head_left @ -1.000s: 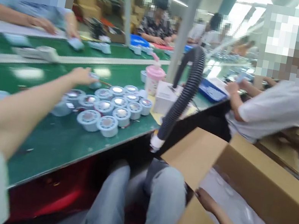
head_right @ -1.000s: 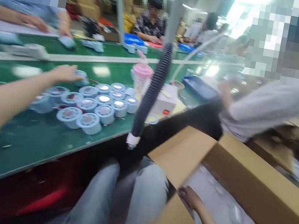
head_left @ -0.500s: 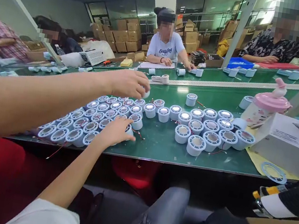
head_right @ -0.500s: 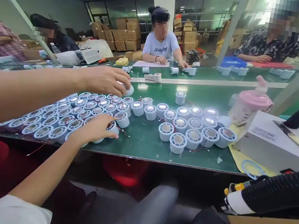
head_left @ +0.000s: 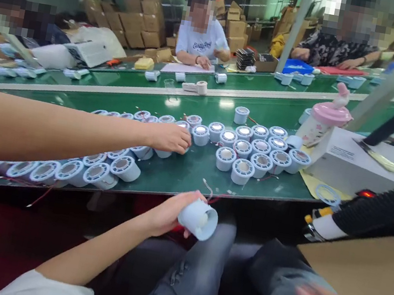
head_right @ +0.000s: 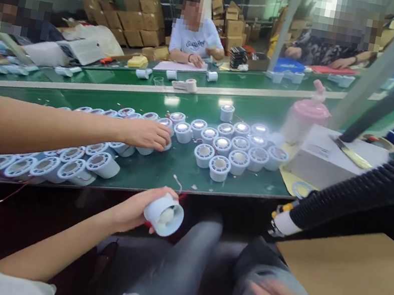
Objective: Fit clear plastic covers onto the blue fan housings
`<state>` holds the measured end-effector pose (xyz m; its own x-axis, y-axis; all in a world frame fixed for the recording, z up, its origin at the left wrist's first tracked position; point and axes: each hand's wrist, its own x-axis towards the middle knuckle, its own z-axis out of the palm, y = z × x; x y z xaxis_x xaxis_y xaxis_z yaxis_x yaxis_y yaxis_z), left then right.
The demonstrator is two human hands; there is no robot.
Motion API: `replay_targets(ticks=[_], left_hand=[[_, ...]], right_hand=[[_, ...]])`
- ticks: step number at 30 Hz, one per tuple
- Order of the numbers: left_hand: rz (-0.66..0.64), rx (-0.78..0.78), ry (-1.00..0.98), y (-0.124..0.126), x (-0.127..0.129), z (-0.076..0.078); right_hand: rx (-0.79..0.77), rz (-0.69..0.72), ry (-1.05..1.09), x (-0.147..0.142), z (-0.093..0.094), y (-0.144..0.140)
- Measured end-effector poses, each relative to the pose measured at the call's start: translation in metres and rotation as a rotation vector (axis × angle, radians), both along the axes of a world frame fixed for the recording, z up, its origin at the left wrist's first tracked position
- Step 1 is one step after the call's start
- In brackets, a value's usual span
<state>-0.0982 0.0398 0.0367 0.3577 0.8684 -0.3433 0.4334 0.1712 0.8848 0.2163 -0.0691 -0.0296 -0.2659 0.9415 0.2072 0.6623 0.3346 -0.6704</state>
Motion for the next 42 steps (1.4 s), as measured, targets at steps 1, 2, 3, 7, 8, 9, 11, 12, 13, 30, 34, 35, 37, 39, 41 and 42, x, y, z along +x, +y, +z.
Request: replay_targets(ticks=[1, 2, 3, 7, 8, 9, 11, 12, 13, 30, 34, 35, 37, 39, 41, 42], left_hand=[[-0.081, -0.204, -0.111, 0.000, 0.015, -0.008], [-0.168, -0.380, -0.201, 0.000, 0.028, -0.014], [-0.256, -0.492, -0.248, 0.001, 0.040, -0.019], [-0.584, -0.322, -0.119, 0.006, 0.071, -0.016], [-0.638, -0.189, -0.070, 0.007, 0.074, -0.012], [-0.668, -0.052, -0.028, 0.007, 0.077, -0.008], [-0.673, 0.168, 0.036, 0.007, 0.079, -0.002], [-0.660, 0.221, 0.062, 0.007, 0.080, -0.001], [-0.647, 0.237, 0.083, 0.007, 0.080, -0.002], [-0.517, 0.391, -0.078, 0.003, 0.084, -0.034], [-0.560, 0.410, -0.124, 0.001, 0.081, -0.048], [-0.573, 0.403, -0.130, 0.001, 0.081, -0.049], [-0.598, 0.370, -0.148, 0.001, 0.080, -0.047], [-0.614, 0.304, -0.187, 0.001, 0.081, -0.043], [-0.603, 0.206, -0.239, 0.001, 0.082, -0.039], [-0.581, 0.147, -0.271, 0.000, 0.083, -0.038]], right_hand=[[0.037, 0.026, -0.029, -0.008, 0.010, -0.005], [0.162, 0.056, -0.100, -0.017, 0.019, -0.007], [0.268, 0.049, -0.171, -0.028, 0.026, -0.005], [0.274, -0.131, -0.394, -0.052, 0.032, 0.015], [0.216, -0.134, -0.407, -0.051, 0.031, 0.018], [0.156, -0.117, -0.392, -0.048, 0.031, 0.020], [0.072, -0.084, -0.318, -0.040, 0.030, 0.017], [0.069, -0.092, -0.284, -0.036, 0.031, 0.014], [0.097, -0.121, -0.265, -0.033, 0.031, 0.012], [-0.252, -0.148, 0.219, -0.032, 0.035, 0.016], [-0.235, -0.214, 0.283, -0.035, 0.034, 0.017], [-0.244, -0.229, 0.319, -0.035, 0.033, 0.017], [-0.282, -0.270, 0.430, -0.034, 0.030, 0.019], [-0.326, -0.317, 0.577, -0.031, 0.027, 0.021], [-0.353, -0.321, 0.704, -0.027, 0.026, 0.021], [-0.359, -0.283, 0.728, -0.025, 0.026, 0.020]])
